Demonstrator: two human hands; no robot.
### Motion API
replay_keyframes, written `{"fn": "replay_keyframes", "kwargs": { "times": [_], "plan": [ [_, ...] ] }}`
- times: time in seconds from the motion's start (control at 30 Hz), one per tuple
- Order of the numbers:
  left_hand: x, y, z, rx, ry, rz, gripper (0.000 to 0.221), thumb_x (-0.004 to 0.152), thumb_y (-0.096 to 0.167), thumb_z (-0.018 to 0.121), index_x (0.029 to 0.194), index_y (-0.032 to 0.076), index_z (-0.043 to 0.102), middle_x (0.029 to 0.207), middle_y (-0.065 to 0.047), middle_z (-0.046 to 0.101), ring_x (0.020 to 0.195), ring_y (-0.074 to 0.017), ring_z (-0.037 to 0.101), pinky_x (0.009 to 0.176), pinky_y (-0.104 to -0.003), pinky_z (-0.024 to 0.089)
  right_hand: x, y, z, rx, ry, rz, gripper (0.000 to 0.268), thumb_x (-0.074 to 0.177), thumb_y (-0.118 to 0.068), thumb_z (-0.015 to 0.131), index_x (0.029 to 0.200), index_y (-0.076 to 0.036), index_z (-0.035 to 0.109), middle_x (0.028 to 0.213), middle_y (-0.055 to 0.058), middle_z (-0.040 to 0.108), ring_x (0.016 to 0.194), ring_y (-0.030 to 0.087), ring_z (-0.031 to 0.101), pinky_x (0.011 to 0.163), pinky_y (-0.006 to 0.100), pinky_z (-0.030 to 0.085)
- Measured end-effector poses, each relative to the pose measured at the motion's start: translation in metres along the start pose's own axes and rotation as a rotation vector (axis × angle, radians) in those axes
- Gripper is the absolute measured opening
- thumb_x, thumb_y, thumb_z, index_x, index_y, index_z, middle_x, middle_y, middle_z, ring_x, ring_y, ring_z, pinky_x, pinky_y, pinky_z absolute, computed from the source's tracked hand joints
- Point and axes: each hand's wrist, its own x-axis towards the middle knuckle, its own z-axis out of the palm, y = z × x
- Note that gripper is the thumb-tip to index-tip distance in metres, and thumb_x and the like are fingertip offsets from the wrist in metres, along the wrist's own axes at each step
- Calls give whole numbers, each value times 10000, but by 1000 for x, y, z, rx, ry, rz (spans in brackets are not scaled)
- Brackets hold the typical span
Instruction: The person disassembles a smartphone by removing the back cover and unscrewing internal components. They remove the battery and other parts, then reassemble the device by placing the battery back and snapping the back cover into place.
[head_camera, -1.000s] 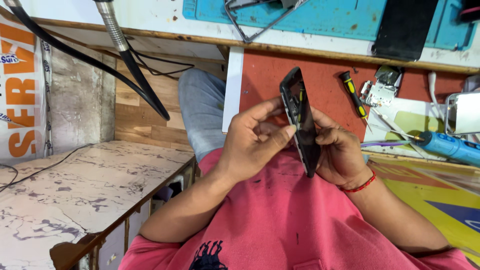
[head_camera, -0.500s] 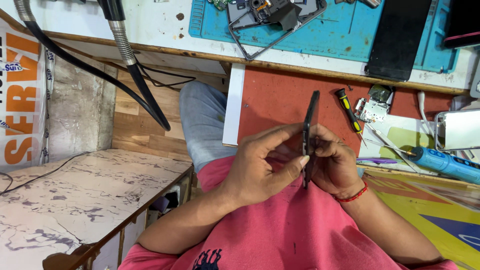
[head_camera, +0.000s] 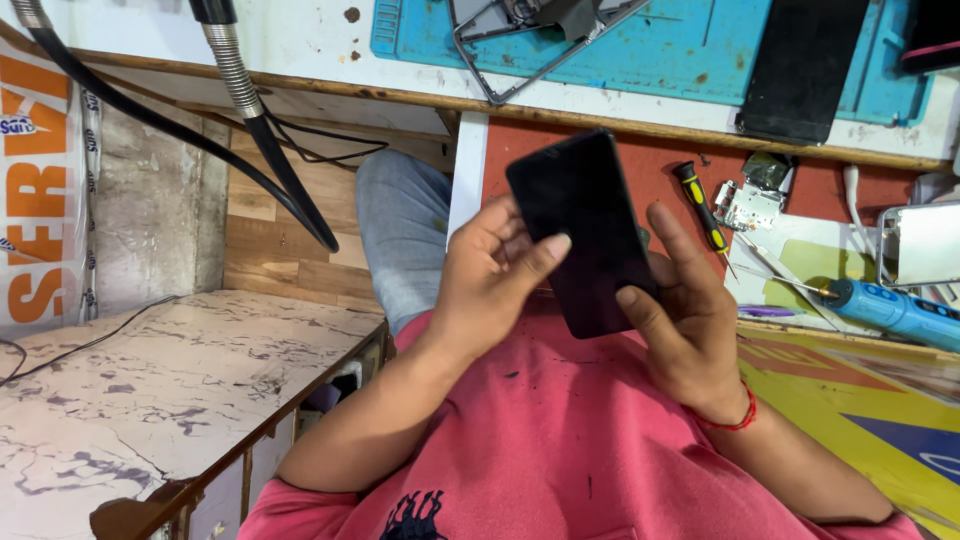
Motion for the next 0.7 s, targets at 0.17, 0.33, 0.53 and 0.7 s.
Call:
{"fn": "replay_keyframes", "kwargs": {
  "times": [0.17,0.33,0.53,0.7],
  "plan": [
    [6,-7,-2,-39,33,11,430,1054,78,658,1454,-31,543,1297,-85,680,1206,-143,644,1072,-284,537,-4,2,6,-290,-6,-160,855,1011,79,590,1670,-30,56,1267,184,693,1063,171,694,922,264,549],
    [6,-11,0,-166,70,-100,464,1047,115,608,1487,9,506,1330,-84,658,1209,-162,659,1040,-335,585,-9,7,5,-630,54,-279,900,981,-5,713,1638,-23,99,1151,192,746,947,194,740,822,271,564],
    [3,-13,-1,-50,-27,-19,529,1109,141,671,1549,-37,438,1350,-106,616,1309,-167,587,1127,-297,510,-10,7,5,-735,18,-337,996,877,-115,831,1610,0,167,1148,237,731,1080,315,759,919,367,599],
    [-2,-15,-2,-50,-69,-95,783,947,130,769,1568,29,304,1444,-164,503,1310,-295,576,1120,-438,543,-8,0,2,-617,-139,-386,1050,871,-150,842,1615,-11,114,1289,275,680,1197,327,713,989,374,580]
  ]
}}
